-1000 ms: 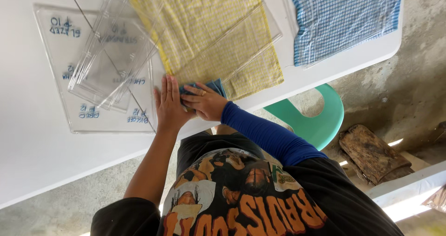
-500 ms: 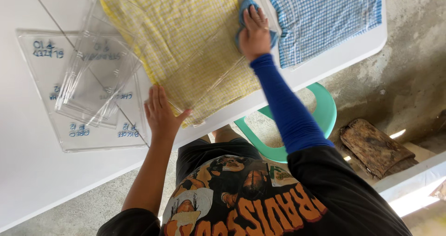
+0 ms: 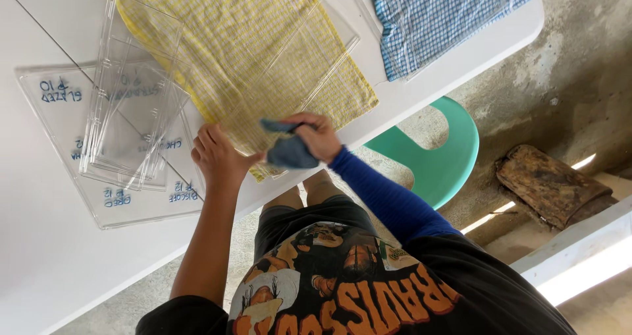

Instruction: The person wipes clear acrylic trays with a blue cloth, then assembles them into a multi-tiered display stand by inserting side pieces and stacking the trays on a white table.

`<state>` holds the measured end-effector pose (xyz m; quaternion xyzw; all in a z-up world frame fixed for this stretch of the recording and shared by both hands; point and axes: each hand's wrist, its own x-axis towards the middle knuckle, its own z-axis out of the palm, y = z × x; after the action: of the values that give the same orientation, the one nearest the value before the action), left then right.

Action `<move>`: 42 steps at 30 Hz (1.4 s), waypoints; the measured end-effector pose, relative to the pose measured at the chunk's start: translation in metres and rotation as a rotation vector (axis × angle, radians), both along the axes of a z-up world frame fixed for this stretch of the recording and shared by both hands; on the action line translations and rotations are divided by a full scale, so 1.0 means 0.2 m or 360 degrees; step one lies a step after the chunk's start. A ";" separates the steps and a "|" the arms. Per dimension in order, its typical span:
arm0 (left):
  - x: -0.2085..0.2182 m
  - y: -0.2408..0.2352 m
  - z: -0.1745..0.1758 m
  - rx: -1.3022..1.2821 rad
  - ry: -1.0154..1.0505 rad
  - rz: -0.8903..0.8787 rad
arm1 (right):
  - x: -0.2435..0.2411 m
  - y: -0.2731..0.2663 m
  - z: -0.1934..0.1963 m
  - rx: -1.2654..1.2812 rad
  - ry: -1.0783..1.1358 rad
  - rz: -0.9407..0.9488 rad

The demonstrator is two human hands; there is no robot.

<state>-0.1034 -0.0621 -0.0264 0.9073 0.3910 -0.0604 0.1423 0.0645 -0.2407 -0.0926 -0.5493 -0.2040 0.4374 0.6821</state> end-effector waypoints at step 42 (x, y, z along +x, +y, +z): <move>-0.25 -0.07 -0.14 0.0098 0.0076 -0.0498 | -0.43 0.16 -0.07 -0.0367 -0.2039 0.0807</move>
<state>-0.1541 -0.0763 -0.0542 0.9594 0.2498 -0.0915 0.0940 -0.0206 -0.2077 -0.1071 -0.7035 -0.6403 0.1918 0.2416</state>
